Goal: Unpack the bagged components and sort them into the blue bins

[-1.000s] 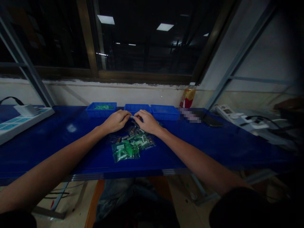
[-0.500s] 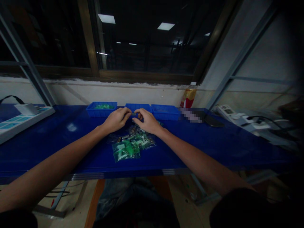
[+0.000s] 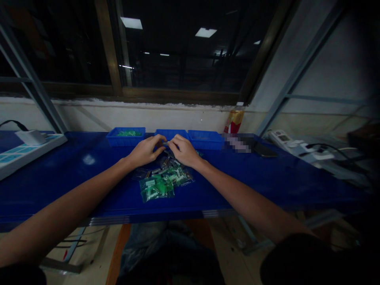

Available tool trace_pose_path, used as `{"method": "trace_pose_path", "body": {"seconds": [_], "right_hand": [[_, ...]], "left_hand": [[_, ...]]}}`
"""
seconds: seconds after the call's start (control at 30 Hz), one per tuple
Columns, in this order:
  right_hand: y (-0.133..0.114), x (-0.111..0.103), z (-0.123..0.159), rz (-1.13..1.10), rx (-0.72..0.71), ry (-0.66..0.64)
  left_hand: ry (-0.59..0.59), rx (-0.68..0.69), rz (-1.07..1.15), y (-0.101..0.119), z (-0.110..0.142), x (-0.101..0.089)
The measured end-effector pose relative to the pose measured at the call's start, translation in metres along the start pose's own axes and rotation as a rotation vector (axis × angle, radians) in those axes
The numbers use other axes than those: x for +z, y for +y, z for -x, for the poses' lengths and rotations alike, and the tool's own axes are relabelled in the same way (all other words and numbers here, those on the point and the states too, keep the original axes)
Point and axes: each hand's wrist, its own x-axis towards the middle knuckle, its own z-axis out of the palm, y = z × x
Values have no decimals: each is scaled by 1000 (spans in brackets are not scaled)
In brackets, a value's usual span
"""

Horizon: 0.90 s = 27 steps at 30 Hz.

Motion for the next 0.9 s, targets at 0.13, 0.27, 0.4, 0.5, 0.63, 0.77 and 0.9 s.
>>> {"method": "trace_pose_path", "body": {"seconds": [0.13, 0.27, 0.4, 0.5, 0.63, 0.77, 0.9], "right_hand": [[-1, -2, 0, -14, 3, -20], [-2, -3, 1, -55, -3, 30], [-1, -5, 1, -56, -20, 18], [-1, -5, 1, -41, -23, 12], [2, -4, -1, -29, -5, 24], [3, -2, -2, -9, 2, -6], [3, 1, -2, -31, 28, -3]], "left_hand": [[31, 0, -68, 2, -2, 0], [24, -19, -97, 4, -3, -1], [-13, -38, -113, 5, -2, -2], [3, -52, -63, 6, -1, -1], [15, -35, -9, 8, 0, 0], [30, -13, -103, 7, -1, 0], [39, -15, -174, 5, -1, 1]]}}
